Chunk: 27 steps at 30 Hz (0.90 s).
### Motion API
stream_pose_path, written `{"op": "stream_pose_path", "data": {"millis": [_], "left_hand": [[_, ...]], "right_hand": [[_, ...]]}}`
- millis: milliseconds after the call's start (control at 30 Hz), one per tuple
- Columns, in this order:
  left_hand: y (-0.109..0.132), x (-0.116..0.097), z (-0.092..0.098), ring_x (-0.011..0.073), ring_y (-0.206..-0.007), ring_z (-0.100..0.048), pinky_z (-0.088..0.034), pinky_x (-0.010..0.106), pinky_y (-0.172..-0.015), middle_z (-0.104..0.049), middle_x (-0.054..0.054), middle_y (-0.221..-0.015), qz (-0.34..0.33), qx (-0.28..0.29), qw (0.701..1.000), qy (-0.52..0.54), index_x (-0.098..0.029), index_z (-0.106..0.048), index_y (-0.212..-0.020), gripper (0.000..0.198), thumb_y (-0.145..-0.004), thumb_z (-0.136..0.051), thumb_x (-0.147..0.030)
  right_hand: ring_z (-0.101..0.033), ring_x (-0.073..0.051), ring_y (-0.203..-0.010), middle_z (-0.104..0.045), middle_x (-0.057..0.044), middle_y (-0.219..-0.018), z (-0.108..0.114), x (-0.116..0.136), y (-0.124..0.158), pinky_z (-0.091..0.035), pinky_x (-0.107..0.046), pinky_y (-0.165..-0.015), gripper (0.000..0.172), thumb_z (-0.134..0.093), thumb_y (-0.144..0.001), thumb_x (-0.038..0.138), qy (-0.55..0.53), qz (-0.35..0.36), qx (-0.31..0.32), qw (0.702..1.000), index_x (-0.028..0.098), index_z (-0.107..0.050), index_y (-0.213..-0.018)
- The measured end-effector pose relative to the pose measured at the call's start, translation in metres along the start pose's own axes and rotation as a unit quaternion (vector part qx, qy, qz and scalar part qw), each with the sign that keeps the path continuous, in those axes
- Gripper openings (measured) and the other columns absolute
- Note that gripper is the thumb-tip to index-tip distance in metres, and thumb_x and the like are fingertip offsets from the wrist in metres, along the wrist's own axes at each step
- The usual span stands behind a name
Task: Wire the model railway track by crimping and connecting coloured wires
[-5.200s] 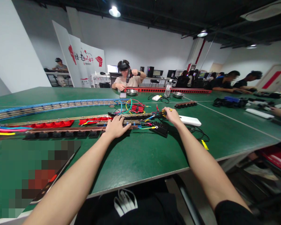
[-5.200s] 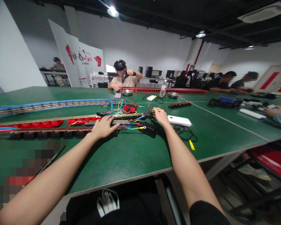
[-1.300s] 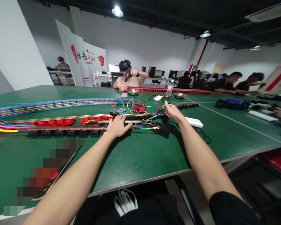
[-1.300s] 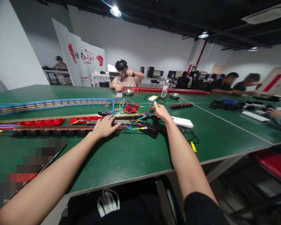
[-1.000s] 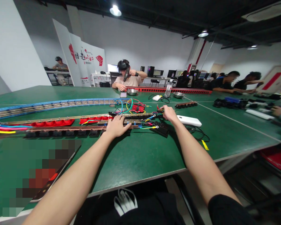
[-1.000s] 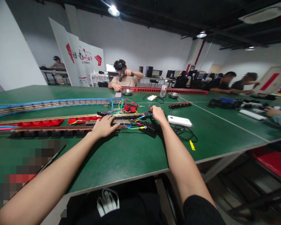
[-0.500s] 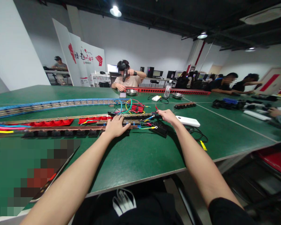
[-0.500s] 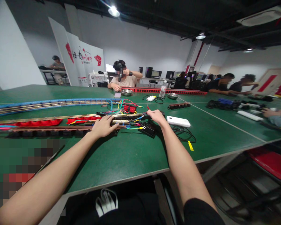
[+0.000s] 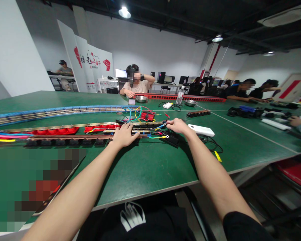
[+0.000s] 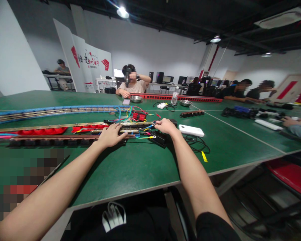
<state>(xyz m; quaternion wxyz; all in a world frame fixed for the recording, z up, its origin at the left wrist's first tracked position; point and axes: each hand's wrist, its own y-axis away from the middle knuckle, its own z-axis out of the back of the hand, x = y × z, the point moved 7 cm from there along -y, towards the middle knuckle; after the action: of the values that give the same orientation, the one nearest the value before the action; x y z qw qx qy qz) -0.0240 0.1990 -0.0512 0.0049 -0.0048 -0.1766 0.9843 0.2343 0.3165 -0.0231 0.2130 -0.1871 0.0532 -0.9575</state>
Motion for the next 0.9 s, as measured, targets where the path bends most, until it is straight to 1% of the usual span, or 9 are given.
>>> {"op": "stream_pose_path", "data": {"millis": [167, 233, 300, 433, 567, 667, 733, 800, 900], "left_hand": [[-0.001, 0.001, -0.001, 0.0317, -0.136, -0.035, -0.034, 0.054, -0.104, -0.038, 0.014, -0.15, 0.004, 0.006, 1.0, 0.004, -0.015, -0.049, -0.135, 0.067, -0.092, -0.028, -0.062], [0.0, 0.001, -0.001, 0.0313, -0.136, -0.036, -0.034, 0.054, -0.104, -0.038, 0.014, -0.15, 0.003, 0.005, 1.0, 0.004, -0.015, -0.049, -0.135, 0.067, -0.092, -0.029, -0.062], [0.0, 0.001, -0.001, 0.0308, -0.135, -0.036, -0.035, 0.054, -0.103, -0.039, 0.014, -0.149, 0.002, 0.002, 1.0, 0.002, -0.015, -0.05, -0.134, 0.066, -0.092, -0.029, -0.062], [0.0, 0.0, 0.0, 0.0305, -0.135, -0.038, -0.037, 0.053, -0.102, -0.04, 0.014, -0.148, -0.003, -0.005, 1.0, -0.006, -0.015, -0.051, -0.133, 0.066, -0.092, -0.029, -0.061], [0.001, 0.0, -0.001, 0.0304, -0.135, -0.038, -0.037, 0.053, -0.102, -0.041, 0.015, -0.148, -0.004, -0.005, 1.0, -0.01, -0.014, -0.051, -0.132, 0.066, -0.092, -0.028, -0.062], [0.0, 0.001, -0.001, 0.0302, -0.135, -0.038, -0.037, 0.052, -0.102, -0.041, 0.015, -0.148, -0.004, -0.005, 1.0, -0.008, -0.015, -0.051, -0.133, 0.066, -0.092, -0.028, -0.062], [0.0, 0.001, -0.001, 0.0304, -0.135, -0.037, -0.036, 0.052, -0.103, -0.041, 0.014, -0.148, -0.003, -0.003, 1.0, -0.006, -0.016, -0.051, -0.133, 0.066, -0.092, -0.028, -0.062], [0.0, 0.001, -0.002, 0.0311, -0.135, -0.036, -0.036, 0.053, -0.103, -0.04, 0.014, -0.148, -0.003, 0.0, 1.0, -0.006, -0.015, -0.051, -0.133, 0.066, -0.092, -0.028, -0.062], [0.0, 0.001, -0.002, 0.0318, -0.135, -0.036, -0.036, 0.054, -0.102, -0.04, 0.014, -0.149, -0.004, 0.003, 1.0, -0.006, -0.015, -0.052, -0.132, 0.066, -0.092, -0.027, -0.062]], "right_hand": [[-0.06, -0.016, -0.067, -0.072, -0.002, -0.079, 0.001, 0.001, 0.002, -0.039, -0.023, -0.061, 0.038, -0.056, -0.077, 0.036, 0.036, 0.015, 0.022, 0.999, 0.023, -0.075, -0.107], [-0.058, -0.015, -0.064, -0.071, -0.001, -0.076, 0.001, 0.001, 0.004, -0.038, -0.022, -0.06, 0.04, -0.055, -0.077, 0.036, 0.041, 0.019, 0.025, 0.999, 0.023, -0.074, -0.109], [-0.058, -0.015, -0.064, -0.071, -0.001, -0.078, 0.001, 0.001, 0.005, -0.039, -0.022, -0.06, 0.04, -0.053, -0.079, 0.037, 0.038, 0.022, 0.017, 0.999, 0.025, -0.074, -0.11], [-0.063, -0.018, -0.071, -0.074, -0.002, -0.088, 0.003, -0.002, 0.007, -0.041, -0.023, -0.063, 0.039, -0.051, -0.081, 0.039, 0.038, 0.018, -0.02, 0.999, 0.029, -0.072, -0.112], [-0.066, -0.024, -0.083, -0.074, -0.004, -0.1, 0.003, -0.004, 0.009, -0.044, -0.027, -0.07, 0.043, -0.055, -0.08, 0.048, 0.045, 0.016, -0.045, 0.998, 0.029, -0.07, -0.115], [-0.066, -0.025, -0.09, -0.073, -0.006, -0.103, 0.004, -0.003, 0.01, -0.045, -0.029, -0.075, 0.045, -0.051, -0.083, 0.056, 0.015, 0.034, -0.072, 0.997, 0.028, -0.072, -0.111], [-0.066, -0.024, -0.086, -0.074, -0.007, -0.094, 0.006, -0.007, 0.009, -0.045, -0.029, -0.074, 0.047, -0.048, -0.085, 0.058, -0.027, 0.019, -0.095, 0.995, 0.026, -0.073, -0.109], [-0.065, -0.021, -0.072, -0.072, -0.006, -0.074, 0.007, -0.012, 0.009, -0.044, -0.028, -0.069, 0.05, -0.047, -0.086, 0.057, -0.084, -0.014, -0.113, 0.99, 0.023, -0.072, -0.112], [-0.056, -0.016, -0.052, -0.057, 0.0, -0.047, 0.006, -0.017, 0.007, -0.041, -0.024, -0.057, 0.048, -0.045, -0.088, 0.052, -0.182, -0.052, -0.122, 0.974, 0.018, -0.072, -0.109]]}}
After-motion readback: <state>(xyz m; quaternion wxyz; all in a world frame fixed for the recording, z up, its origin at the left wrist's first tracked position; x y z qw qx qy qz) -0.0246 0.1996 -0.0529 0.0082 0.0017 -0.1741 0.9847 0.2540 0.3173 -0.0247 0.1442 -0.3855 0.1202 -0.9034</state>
